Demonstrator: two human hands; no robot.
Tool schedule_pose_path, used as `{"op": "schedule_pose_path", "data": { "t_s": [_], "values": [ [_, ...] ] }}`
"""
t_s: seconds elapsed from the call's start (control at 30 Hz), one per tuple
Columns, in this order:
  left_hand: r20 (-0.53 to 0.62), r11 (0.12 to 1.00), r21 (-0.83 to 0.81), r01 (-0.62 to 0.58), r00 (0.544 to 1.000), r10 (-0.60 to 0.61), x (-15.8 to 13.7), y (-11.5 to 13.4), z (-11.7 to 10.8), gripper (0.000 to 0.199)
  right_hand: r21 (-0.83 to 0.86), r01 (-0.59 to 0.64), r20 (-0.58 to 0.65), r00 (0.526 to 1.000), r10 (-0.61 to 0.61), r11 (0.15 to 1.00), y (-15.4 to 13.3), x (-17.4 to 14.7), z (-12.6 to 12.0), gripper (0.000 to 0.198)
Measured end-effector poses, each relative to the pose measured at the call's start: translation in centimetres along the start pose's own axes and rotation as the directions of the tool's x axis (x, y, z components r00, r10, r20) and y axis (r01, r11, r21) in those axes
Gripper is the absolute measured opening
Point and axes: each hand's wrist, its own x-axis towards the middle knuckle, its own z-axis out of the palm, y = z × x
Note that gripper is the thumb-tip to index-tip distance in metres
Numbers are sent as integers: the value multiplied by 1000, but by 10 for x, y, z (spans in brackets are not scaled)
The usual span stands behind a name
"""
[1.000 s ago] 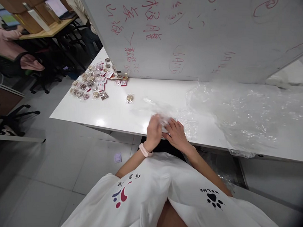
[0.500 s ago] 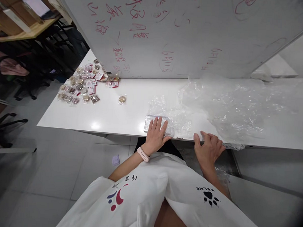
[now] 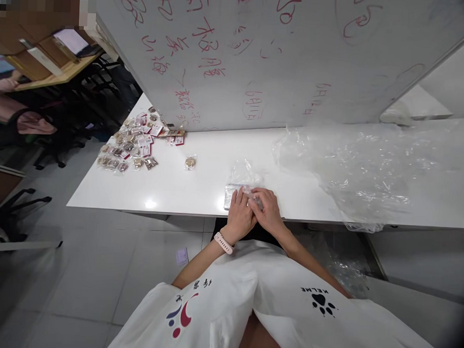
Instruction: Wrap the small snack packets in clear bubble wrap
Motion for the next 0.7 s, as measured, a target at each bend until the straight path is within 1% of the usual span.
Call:
{"op": "schedule_pose_path", "data": {
  "t_s": [0.07,0.17,0.2,0.27,0.33,0.4,0.47,0.57,0.63,0.7],
  "values": [
    [-39,995,-94,-25,999,21,-4,-6,2,49,-61,92,117,990,-84,994,4,-7,-1,34],
    [-138,960,-263,-95,989,60,-14,-20,1,59,-164,207,293,944,-153,965,14,-13,-9,64],
    [-158,947,-293,-133,983,89,-17,-25,-1,63,-197,242,340,926,-166,950,17,-13,-13,71],
    [-138,933,-278,-228,971,196,-23,-36,-7,68,-243,309,415,890,-190,919,22,-12,-19,72],
    [-50,938,-187,-293,956,289,-24,-45,-16,71,-257,357,470,858,-206,898,23,-8,-25,63],
    [25,948,-107,-299,953,304,-22,-52,-24,73,-248,372,502,839,-209,895,22,-5,-30,56],
    [50,958,-96,-270,960,275,-17,-58,-30,69,-214,370,519,827,-215,904,21,-2,-34,55],
    [35,957,-176,-231,970,240,-11,-62,-33,56,-149,345,513,828,-226,927,18,-3,-37,57],
    [32,949,-240,-206,975,220,-10,-62,-35,51,-127,322,490,843,-223,938,17,-7,-37,55],
    [52,933,-307,-189,975,215,-10,-62,-41,48,-113,295,462,861,-212,949,16,-10,-37,52]
  ]
}}
